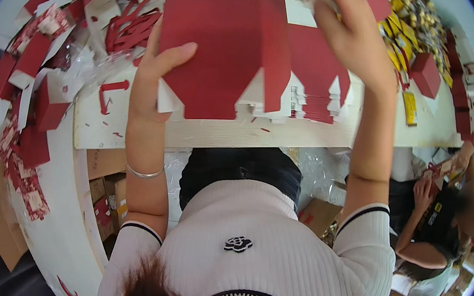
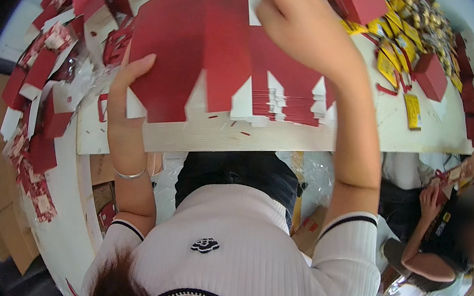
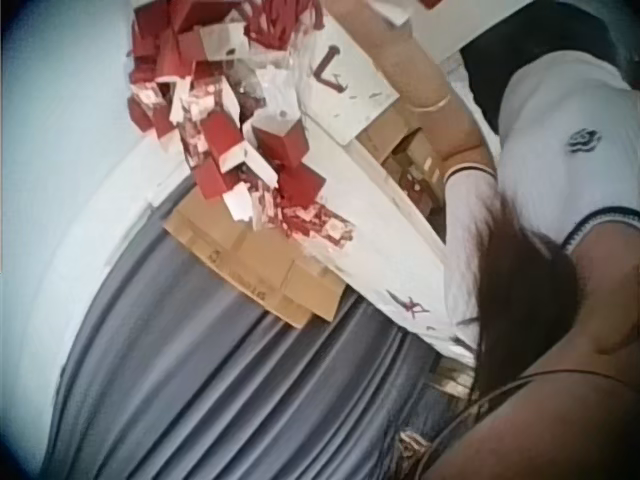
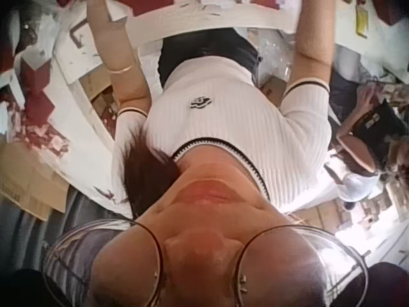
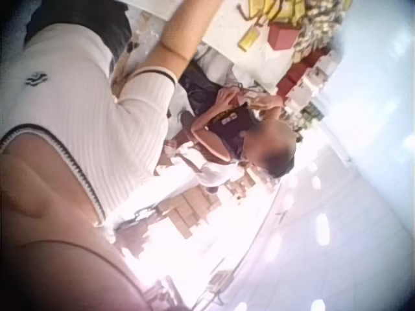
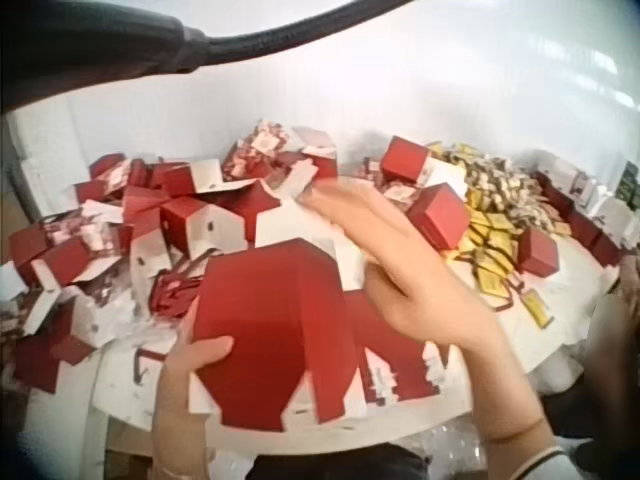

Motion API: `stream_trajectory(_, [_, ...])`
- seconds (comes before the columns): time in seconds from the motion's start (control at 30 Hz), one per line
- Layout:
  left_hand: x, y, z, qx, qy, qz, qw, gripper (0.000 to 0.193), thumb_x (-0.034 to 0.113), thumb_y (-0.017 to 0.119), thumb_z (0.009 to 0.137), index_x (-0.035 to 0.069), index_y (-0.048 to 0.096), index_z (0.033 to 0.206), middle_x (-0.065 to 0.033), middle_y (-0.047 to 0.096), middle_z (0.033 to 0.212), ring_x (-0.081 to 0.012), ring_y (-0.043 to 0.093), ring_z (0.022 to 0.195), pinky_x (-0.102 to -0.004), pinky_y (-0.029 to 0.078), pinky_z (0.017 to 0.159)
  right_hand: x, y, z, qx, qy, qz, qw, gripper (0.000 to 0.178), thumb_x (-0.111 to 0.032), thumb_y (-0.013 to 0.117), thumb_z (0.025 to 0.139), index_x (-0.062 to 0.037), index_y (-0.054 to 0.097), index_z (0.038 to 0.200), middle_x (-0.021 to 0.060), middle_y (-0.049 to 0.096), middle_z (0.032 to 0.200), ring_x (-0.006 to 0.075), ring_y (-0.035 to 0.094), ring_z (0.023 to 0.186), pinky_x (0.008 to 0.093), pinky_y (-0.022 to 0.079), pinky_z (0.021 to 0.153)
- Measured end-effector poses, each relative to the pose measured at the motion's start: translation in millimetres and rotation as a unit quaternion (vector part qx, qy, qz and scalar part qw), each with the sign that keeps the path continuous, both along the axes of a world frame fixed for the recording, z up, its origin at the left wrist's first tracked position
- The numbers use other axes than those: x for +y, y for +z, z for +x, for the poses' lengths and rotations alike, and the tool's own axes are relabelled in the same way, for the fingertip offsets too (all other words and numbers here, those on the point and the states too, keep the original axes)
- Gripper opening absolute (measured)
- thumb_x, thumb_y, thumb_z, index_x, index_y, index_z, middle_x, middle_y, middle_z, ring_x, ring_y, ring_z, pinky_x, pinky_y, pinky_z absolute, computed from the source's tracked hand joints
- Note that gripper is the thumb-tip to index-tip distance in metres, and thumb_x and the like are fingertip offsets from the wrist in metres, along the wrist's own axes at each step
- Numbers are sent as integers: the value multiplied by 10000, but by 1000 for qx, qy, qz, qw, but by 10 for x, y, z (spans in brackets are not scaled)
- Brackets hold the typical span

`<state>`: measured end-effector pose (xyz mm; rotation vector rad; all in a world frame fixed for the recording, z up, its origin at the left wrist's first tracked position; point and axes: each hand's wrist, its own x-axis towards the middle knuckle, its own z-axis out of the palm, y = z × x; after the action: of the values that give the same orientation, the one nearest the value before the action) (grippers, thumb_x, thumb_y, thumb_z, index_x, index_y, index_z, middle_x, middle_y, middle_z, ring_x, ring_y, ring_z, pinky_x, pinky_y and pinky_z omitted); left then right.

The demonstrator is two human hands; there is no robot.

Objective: The person assembles small red decorative boxes by folding flat pieces into shape and securing them with small red tabs. The person repeatedly picks up flat pieces, folds them into box shapes, and places the finished boxes on the table.

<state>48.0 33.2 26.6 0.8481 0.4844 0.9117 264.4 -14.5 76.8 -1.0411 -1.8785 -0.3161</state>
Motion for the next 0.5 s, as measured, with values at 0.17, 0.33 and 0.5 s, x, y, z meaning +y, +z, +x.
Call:
stream_trajectory(0.17, [30, -132, -308, 30, -21, 57, 998, 612, 121, 549, 761, -11, 298, 1304, -142, 529, 1132, -224, 524, 1047, -325, 414, 897, -435, -167, -318, -163, 13, -217, 962, 813, 35, 610, 483, -132, 432, 1258, 188, 224, 1383, 378, 240, 1270, 413, 237, 1026])
stream_trajectory(0.33, [64, -55, -235, 43, -90, 26, 995, 686, 490, 345, 878, -7, 243, 1339, -126, 415, 1273, -208, 405, 1183, -319, 257, 1020, -344, -145, -319, -26, 128, -161, 978, 706, -44, 661, 499, -105, 467, 1176, 154, 364, 1284, 338, 326, 1212, 417, 275, 991])
stream_trajectory(0.5, [166, -42, -293, 117, -19, 405, 907, 1200, 818, 445, 568, 22, 60, 1380, -107, 132, 1430, -244, 175, 1309, -387, 152, 1052, -269, -292, -326, 265, 208, -221, 915, 697, -57, 725, 597, -76, 394, 1211, 66, 450, 1139, 197, 426, 1095, 314, 367, 902])
